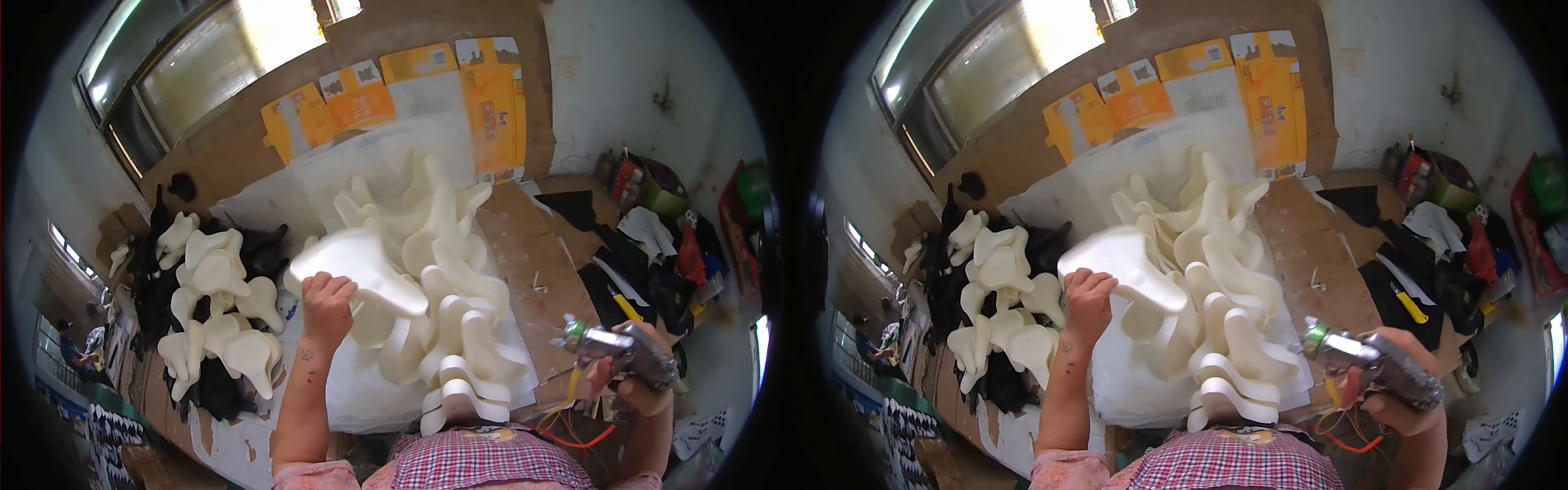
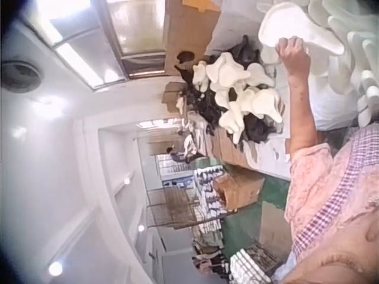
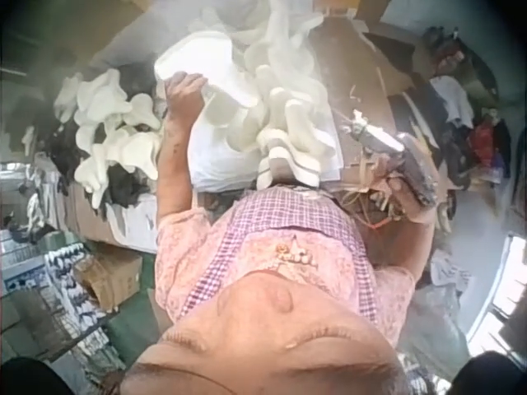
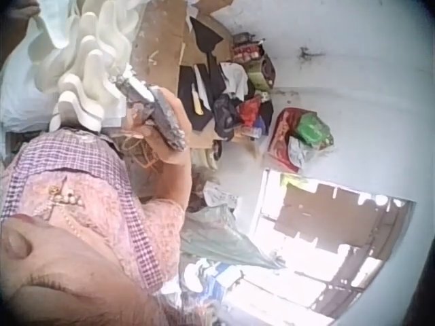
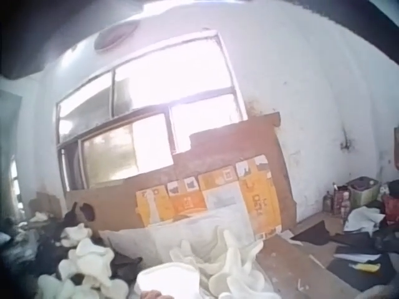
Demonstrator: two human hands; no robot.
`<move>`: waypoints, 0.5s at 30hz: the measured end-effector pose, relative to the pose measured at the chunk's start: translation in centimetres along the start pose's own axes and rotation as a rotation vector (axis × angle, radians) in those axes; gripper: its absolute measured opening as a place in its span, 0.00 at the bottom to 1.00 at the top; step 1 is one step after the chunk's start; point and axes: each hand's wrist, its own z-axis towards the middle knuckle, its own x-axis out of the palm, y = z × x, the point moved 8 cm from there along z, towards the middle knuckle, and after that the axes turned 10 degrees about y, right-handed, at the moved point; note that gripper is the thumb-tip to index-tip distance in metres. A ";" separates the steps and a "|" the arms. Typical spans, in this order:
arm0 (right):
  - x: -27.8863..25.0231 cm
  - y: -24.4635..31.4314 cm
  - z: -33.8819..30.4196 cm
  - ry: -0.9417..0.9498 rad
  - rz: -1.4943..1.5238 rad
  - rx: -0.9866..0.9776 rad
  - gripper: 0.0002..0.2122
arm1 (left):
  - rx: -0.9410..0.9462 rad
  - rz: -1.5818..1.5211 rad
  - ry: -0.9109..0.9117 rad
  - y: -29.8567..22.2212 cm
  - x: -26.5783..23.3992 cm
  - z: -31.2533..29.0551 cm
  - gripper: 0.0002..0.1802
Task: Sorting foam bicycle saddle components and applying adhesive using a spray gun.
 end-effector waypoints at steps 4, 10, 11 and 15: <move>-0.9 -1.6 -0.4 -0.096 -0.055 0.023 0.33 | -0.464 -0.024 -0.197 9.1 -2.1 -6.5 0.07; -0.6 -4.8 -1.0 -0.020 -0.051 0.105 0.32 | -0.936 -0.865 0.088 8.7 0.9 -17.7 0.13; -0.4 -5.4 -1.0 -0.029 -0.039 0.116 0.32 | -0.739 -0.975 0.337 3.4 3.6 -16.4 0.15; -0.1 -7.1 -1.2 0.015 -0.053 0.143 0.30 | -0.428 -1.107 1.077 -13.7 11.1 -15.4 0.29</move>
